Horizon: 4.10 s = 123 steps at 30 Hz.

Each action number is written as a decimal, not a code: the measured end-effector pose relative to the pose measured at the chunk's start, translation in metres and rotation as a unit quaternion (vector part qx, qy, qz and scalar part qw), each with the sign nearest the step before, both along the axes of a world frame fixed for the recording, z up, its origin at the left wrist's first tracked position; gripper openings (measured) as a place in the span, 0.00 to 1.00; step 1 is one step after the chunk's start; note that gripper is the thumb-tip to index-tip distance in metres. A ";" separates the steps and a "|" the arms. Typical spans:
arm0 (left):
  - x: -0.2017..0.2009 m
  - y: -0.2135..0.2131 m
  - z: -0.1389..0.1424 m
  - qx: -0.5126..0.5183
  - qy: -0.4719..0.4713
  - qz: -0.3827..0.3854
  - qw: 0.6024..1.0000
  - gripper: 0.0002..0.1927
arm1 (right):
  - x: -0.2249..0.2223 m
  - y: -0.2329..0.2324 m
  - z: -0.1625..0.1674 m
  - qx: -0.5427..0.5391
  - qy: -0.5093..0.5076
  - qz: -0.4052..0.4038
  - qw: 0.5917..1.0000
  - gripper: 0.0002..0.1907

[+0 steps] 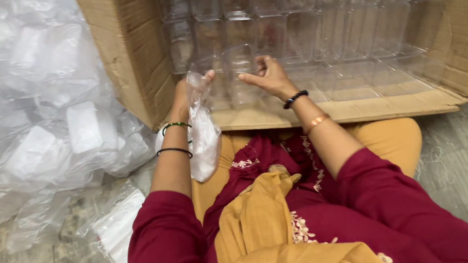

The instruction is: The person sits on the floor and places clear plastic containers one at a time into thin plastic bags, twists the bags closed, and sets the bagged containers into a large cardboard box, occasionally rearranging the containers inside the box.

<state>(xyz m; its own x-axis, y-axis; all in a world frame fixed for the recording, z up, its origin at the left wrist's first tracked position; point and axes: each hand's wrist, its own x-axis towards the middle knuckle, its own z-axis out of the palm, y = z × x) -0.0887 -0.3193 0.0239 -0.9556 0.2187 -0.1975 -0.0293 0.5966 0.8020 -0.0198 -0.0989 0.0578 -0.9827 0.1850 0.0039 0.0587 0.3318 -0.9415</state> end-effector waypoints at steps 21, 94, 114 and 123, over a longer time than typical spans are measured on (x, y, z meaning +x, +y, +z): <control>0.008 0.002 -0.023 0.057 0.015 0.016 0.998 0.29 | 0.031 0.101 -0.016 0.487 -0.179 0.177 0.836 0.66; 0.012 0.007 -0.018 -0.056 -0.033 -0.010 0.998 0.39 | 0.123 0.234 0.011 0.177 -0.269 -0.578 0.750 0.75; 0.006 0.007 -0.029 -0.058 0.028 -0.035 0.997 0.38 | 0.107 0.151 -0.016 0.258 0.092 -0.203 0.940 0.46; 0.016 0.022 -0.028 0.082 -0.043 -0.008 0.996 0.31 | 0.105 0.172 -0.007 0.013 -0.014 -0.154 0.988 0.51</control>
<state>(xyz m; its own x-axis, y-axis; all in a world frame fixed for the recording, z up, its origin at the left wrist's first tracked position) -0.0732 -0.2970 -0.0038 -0.9326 0.2706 -0.2387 -0.0935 0.4579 0.8841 0.0853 0.0733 0.0504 -0.8795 0.4757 -0.0139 0.1868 0.3182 -0.9294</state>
